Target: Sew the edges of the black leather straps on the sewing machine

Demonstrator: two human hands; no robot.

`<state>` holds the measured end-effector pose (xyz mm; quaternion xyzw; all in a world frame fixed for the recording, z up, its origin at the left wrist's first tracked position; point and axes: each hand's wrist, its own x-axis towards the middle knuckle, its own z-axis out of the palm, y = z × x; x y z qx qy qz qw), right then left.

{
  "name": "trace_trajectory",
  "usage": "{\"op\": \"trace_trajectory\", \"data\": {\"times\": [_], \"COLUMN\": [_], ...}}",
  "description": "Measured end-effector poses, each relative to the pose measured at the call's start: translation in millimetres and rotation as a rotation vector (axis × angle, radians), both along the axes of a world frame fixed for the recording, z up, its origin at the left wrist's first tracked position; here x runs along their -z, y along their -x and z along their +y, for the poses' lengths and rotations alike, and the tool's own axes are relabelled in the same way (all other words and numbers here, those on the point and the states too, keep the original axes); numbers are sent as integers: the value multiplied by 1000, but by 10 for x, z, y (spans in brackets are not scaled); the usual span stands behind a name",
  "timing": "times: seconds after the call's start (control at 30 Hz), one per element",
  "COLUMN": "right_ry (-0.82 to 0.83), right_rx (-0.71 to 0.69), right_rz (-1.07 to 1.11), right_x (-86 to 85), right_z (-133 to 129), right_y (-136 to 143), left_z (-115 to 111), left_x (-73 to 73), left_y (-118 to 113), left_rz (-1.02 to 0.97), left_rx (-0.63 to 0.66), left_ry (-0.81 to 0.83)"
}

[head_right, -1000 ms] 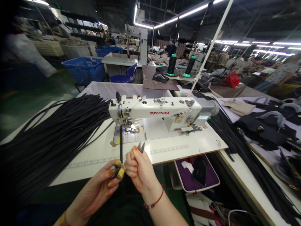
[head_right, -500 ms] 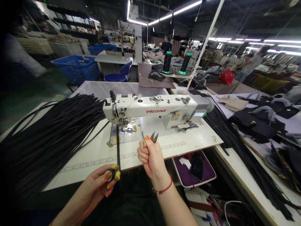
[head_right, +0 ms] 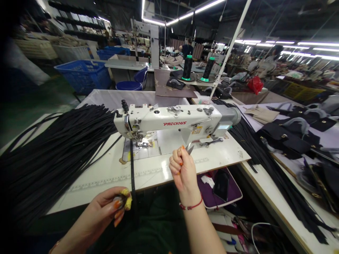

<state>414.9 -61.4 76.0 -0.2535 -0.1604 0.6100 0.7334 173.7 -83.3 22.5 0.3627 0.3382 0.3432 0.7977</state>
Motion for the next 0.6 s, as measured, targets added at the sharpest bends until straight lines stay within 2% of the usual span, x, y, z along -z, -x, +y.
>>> {"op": "trace_trajectory", "data": {"times": [0.17, 0.3, 0.47, 0.6], "right_ry": [5, -4, -32, 18], "right_rx": [36, 81, 186, 321], "right_rz": [17, 64, 134, 121], "right_x": [42, 129, 214, 319], "right_z": [43, 78, 41, -117], "right_y": [-166, -415, -855, -1329], "left_z": [-18, -17, 52, 118], "left_x": [-86, -123, -39, -61], "left_y": [15, 53, 189, 294], "left_rz": [-43, -2, 0, 50], "left_rx": [54, 22, 59, 21], "left_ry": [72, 103, 94, 106]}}
